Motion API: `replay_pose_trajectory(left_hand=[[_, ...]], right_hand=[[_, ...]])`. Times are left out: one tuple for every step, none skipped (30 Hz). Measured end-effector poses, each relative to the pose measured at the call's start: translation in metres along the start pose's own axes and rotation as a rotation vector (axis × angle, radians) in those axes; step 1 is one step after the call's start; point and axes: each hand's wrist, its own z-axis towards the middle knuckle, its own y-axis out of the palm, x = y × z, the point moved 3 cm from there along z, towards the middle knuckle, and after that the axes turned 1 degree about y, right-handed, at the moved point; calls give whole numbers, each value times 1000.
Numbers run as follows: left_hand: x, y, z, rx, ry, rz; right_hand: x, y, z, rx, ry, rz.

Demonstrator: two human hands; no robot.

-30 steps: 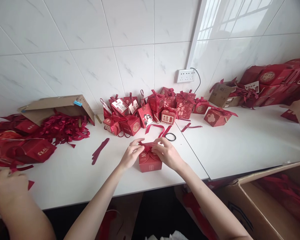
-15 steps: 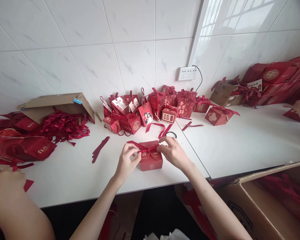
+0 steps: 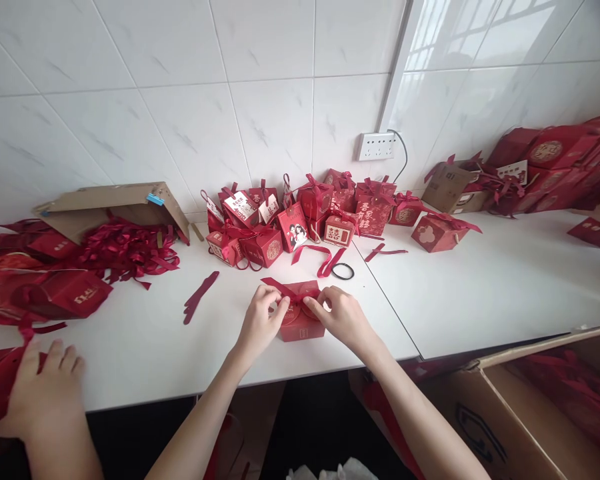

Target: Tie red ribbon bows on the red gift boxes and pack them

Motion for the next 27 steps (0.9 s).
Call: replay_pose_trajectory(left_hand=[[0, 0, 0, 3, -4, -9], [0, 1, -1, 5, -10, -22], [0, 1, -1, 7, -16, -36], [0, 2, -2, 10, -24, -50], [0, 3, -2, 12, -32, -61], [0, 3, -3, 17, -39, -69], [-1, 4, -3, 22, -45, -74], [-1, 4, -3, 26, -51, -79], [-1, 4, -3, 26, -54, -84], [-1, 4, -3, 26, -58, -90], [-1, 4, -3, 22, -61, -97], [-1, 4, -3, 15, -65, -106], [-2, 4, -3, 5, -70, -116], [-3, 4, -3, -6, -75, -126], [-4, 3, -3, -15, -79, -136], [-5, 3, -2, -23, -80, -145], [-6, 3, -2, -32, -78, -152], [-7, 3, -1, -40, -72, -156], [-8, 3, -1, -46, -64, -158], [-9, 2, 0, -52, -59, -158], [-10, 2, 0, -59, -56, -159], [-10, 2, 1, -67, -55, -162], [-11, 2, 1, -73, -56, -167], [-12, 2, 1, -78, -57, -174], [-12, 2, 1, -85, -56, -181], [-13, 2, 1, -90, -54, -188], [-13, 2, 1, -93, -52, -193]], right_hand=[[-2, 0, -1, -3, 13, 1], [-3, 1, -2, -9, 25, 5], [-4, 1, -2, -20, 38, 11], [-5, 2, -2, -29, 51, 19], [-5, 3, -2, -37, 63, 29], [-6, 4, -1, -40, 76, 39], [-6, 6, 0, -40, 86, 48], [-5, 7, 1, -35, 96, 54], [-5, 8, 2, -32, 103, 62], [-4, 10, 4, -30, 109, 76], [-3, 10, 5, -35, 110, 97], [-2, 11, 6, -43, 109, 129], [0, 11, 7, -55, 108, 170], [1, 11, 8, -72, 107, 215], [3, 10, 9, -92, 107, 260], [5, 10, 10, -112, 110, 303], [8, 9, 11, -135, 114, 343], [10, 9, 12, -157, 119, 381], [13, 9, 13, -178, 121, 417], [16, 10, 14, -196, 122, 456], [19, 10, 15, -211, 121, 499], [21, 11, 16, -225, 119, 546], [24, 12, 17, -237, 117, 595], [26, 13, 17, -250, 116, 643], [28, 15, 17, -264, 114, 689], [30, 16, 17, -276, 113, 732], [31, 17, 17, -286, 114, 771]])
